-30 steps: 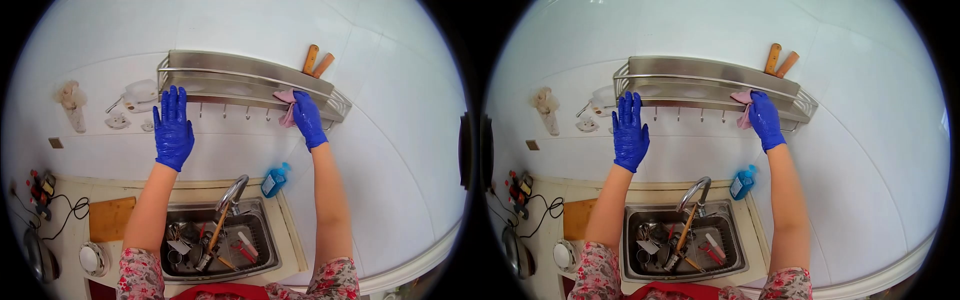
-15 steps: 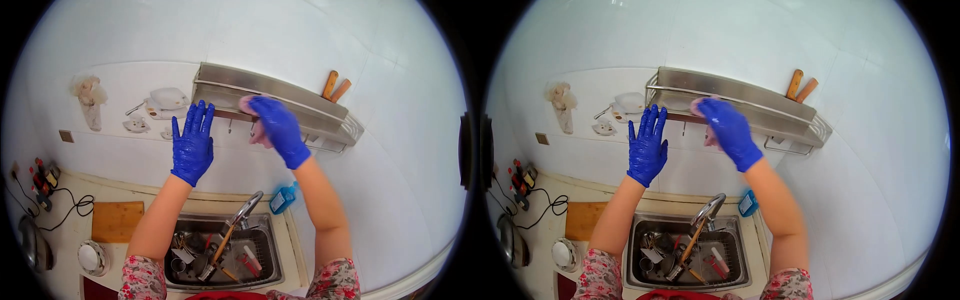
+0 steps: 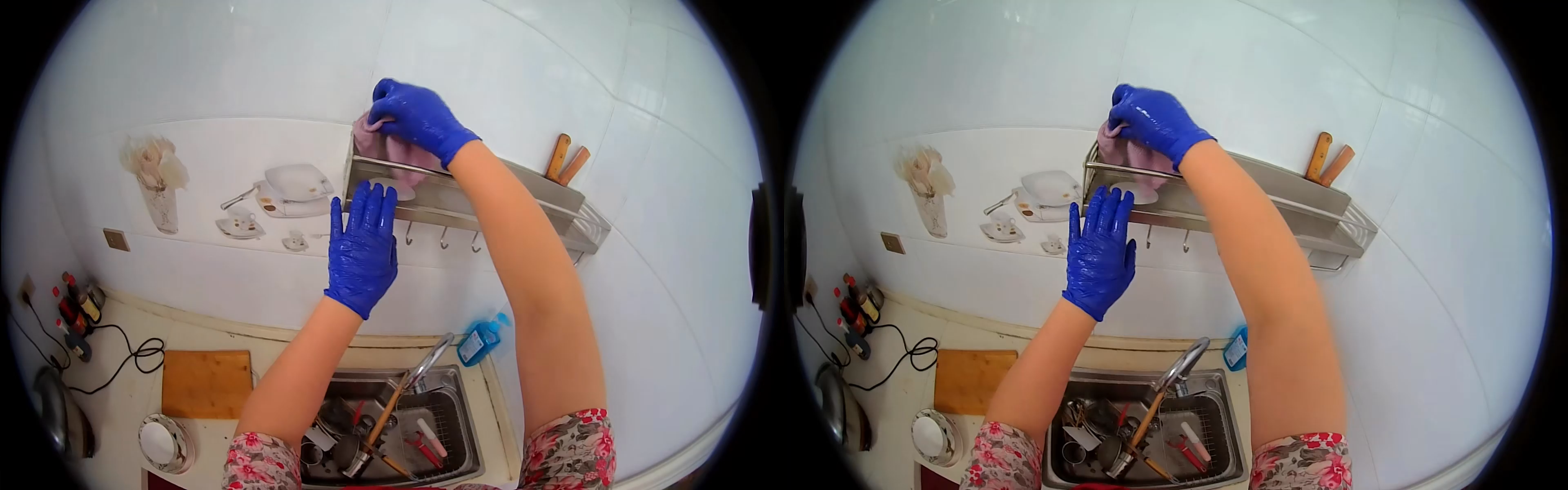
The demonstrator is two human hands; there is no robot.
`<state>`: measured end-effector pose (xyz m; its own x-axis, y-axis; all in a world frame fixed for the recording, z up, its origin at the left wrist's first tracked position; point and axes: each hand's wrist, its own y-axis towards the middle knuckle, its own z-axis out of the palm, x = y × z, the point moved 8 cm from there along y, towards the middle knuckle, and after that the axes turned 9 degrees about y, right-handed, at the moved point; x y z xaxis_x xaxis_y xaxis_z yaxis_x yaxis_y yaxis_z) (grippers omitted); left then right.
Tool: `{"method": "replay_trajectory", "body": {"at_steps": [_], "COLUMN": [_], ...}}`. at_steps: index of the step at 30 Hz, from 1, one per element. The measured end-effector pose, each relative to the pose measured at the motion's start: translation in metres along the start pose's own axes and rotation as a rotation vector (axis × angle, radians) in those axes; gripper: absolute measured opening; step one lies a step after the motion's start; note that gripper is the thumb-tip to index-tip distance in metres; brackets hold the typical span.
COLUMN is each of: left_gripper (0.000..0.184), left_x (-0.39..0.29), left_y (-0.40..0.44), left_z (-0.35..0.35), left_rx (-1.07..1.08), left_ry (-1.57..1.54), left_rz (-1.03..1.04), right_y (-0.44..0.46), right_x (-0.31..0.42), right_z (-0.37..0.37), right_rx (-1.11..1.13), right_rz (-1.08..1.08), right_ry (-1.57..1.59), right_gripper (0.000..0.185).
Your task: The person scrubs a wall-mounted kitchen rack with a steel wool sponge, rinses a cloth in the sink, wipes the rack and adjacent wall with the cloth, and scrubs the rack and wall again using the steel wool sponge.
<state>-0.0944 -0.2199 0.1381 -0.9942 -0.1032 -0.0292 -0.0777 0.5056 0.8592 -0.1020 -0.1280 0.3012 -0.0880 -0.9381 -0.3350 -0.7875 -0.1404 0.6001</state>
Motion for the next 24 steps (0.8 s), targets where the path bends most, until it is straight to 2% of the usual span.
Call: {"method": "replay_trajectory", "body": {"at_steps": [2, 5, 7, 8, 10, 12, 13, 16, 18, 19, 21, 23, 24], "left_gripper": [0.073, 0.075, 0.078, 0.078, 0.079, 0.079, 0.079, 0.078, 0.078, 0.078, 0.078, 0.078, 0.078], "left_x": [0.003, 0.003, 0.000, 0.001, 0.008, 0.012, 0.010, 0.010, 0.009, 0.009, 0.009, 0.008, 0.007], "left_y": [0.000, 0.002, 0.002, 0.003, 0.007, 0.007, 0.007, 0.006, 0.007, 0.006, 0.005, 0.007, 0.006], "left_z": [0.000, -0.005, -0.016, -0.013, -0.007, -0.003, -0.002, -0.003, -0.005, -0.005, -0.005, -0.004, -0.003], "left_rx": [0.009, 0.025, -0.069, -0.066, -0.046, -0.033, -0.020, 0.001, -0.004, 0.006, -0.001, -0.007, 0.003], "left_ry": [-0.044, -0.105, -0.107, -0.106, -0.073, -0.055, -0.035, -0.072, -0.088, -0.105, -0.109, -0.113, -0.090], "left_rz": [0.009, 0.015, 0.055, 0.057, 0.034, 0.062, 0.089, 0.097, 0.100, 0.100, 0.103, 0.118, 0.103], "right_y": [0.007, 0.004, -0.015, -0.021, -0.050, -0.065, -0.079, -0.114, -0.113, -0.109, -0.086, -0.055, -0.038], "right_x": [-0.006, -0.007, -0.030, -0.023, -0.027, -0.038, -0.046, -0.071, -0.067, -0.069, -0.072, -0.054, -0.060], "right_z": [0.021, 0.041, 0.045, 0.037, 0.021, 0.000, -0.006, -0.015, -0.023, -0.017, -0.015, 0.010, 0.029], "right_rx": [0.072, 0.185, 0.292, 0.291, 0.353, 0.362, 0.394, 0.434, 0.357, 0.355, 0.086, 0.070, 0.120], "right_rz": [0.037, -0.027, 0.576, 0.578, 0.786, 0.526, 0.496, 0.446, 0.224, 0.222, 0.262, 0.185, 0.275], "right_ry": [0.032, 0.144, 0.544, 0.546, 0.563, 0.236, 0.134, 0.021, -0.040, -0.040, 0.078, 0.119, 0.128], "right_gripper": [0.006, 0.012, 0.023, 0.023, 0.033, 0.034, 0.033, 0.028, 0.024, 0.024, 0.029, 0.031, 0.031]}}
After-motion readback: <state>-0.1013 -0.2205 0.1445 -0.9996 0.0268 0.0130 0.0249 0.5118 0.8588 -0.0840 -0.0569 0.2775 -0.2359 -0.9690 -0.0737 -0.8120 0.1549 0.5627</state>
